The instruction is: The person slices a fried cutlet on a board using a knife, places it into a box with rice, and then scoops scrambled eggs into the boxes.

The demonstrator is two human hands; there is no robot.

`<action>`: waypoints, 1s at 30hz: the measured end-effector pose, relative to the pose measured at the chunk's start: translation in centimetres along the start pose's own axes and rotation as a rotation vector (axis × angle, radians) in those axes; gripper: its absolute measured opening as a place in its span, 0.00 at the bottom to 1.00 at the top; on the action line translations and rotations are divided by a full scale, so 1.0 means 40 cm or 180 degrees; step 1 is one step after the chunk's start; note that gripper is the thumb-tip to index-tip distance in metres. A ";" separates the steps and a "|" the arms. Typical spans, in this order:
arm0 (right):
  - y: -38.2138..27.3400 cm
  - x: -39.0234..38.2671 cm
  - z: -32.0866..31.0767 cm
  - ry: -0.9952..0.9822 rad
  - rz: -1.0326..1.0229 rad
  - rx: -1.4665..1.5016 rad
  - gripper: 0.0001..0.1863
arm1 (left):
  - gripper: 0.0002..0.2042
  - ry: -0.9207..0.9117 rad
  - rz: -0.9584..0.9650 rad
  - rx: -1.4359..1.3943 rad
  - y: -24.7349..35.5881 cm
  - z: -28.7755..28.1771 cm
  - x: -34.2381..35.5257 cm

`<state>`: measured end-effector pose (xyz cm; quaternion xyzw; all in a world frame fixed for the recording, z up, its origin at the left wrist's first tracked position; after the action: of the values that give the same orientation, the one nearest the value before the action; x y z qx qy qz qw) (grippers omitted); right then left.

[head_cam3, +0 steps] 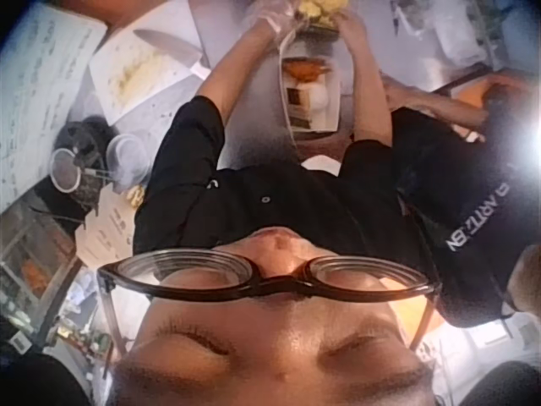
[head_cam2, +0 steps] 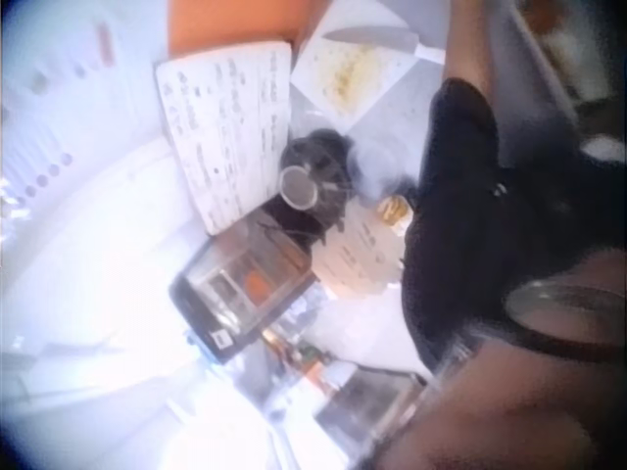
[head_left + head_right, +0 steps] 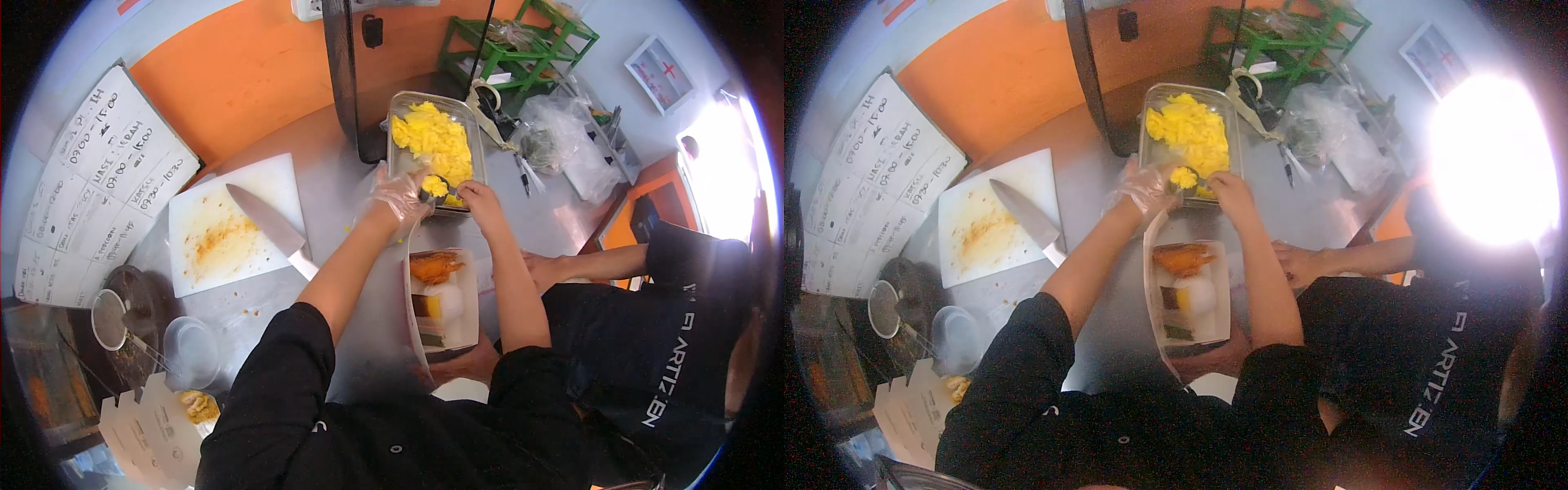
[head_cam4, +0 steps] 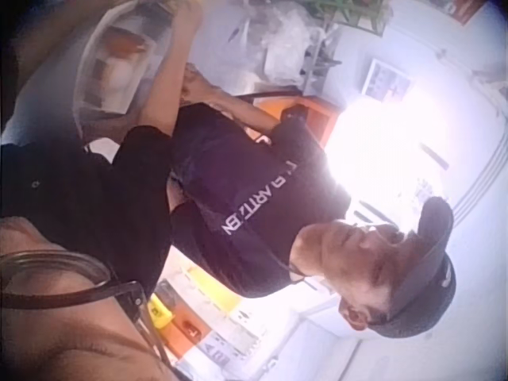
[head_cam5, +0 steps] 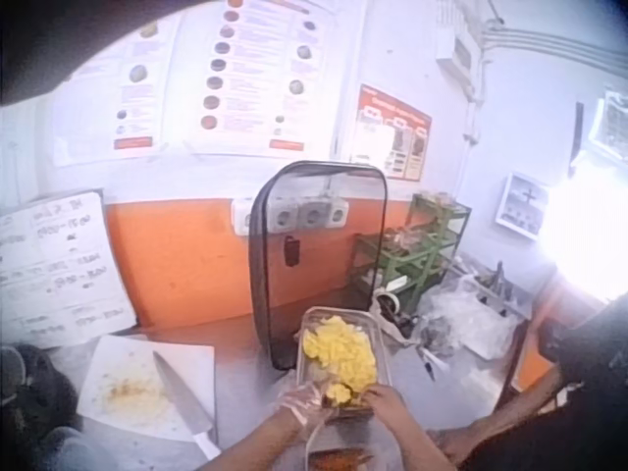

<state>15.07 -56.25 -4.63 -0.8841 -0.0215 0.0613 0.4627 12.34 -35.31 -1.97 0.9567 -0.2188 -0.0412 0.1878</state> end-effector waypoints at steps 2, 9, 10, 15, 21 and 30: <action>0.024 0.007 -0.023 0.0010 -0.0007 -0.0062 0.13 | 0.37 0.0105 -0.0098 -0.0087 0.014 -0.008 0.005; -0.271 -0.073 -0.096 -0.0191 -0.0197 0.0064 0.12 | 0.33 0.1496 -0.0799 -0.1365 -0.151 0.020 -0.051; -0.356 -0.109 -0.102 -0.0336 -0.0401 -0.0034 0.12 | 0.30 0.1812 -0.0918 -0.1314 -0.199 0.040 -0.079; -0.727 -0.384 -0.125 -0.1757 -0.1300 -0.0015 0.09 | 0.33 0.1666 -0.1459 -0.5544 0.040 -0.216 -0.468; -0.962 -0.549 0.003 -0.3183 -0.2957 -0.0365 0.13 | 0.32 0.1815 -0.1703 -0.5534 0.132 -0.231 -0.896; -1.075 -0.798 0.146 -0.2952 -0.3916 -0.0769 0.19 | 0.22 0.2714 -0.2335 -0.2867 0.164 -0.144 -1.482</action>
<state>-16.54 -29.97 30.18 -0.6416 -0.7058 0.1542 0.2578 -42.78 -13.10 5.63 0.7311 0.2472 0.1892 0.6072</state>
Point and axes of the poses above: each hand's wrist, its own x-axis towards the middle knuckle, its own z-axis out of the palm, y = z × x, the point moved 2 cm from there along x, towards the middle knuckle, and after that the axes turned 4 degrees about z, right-handed, at the moved point
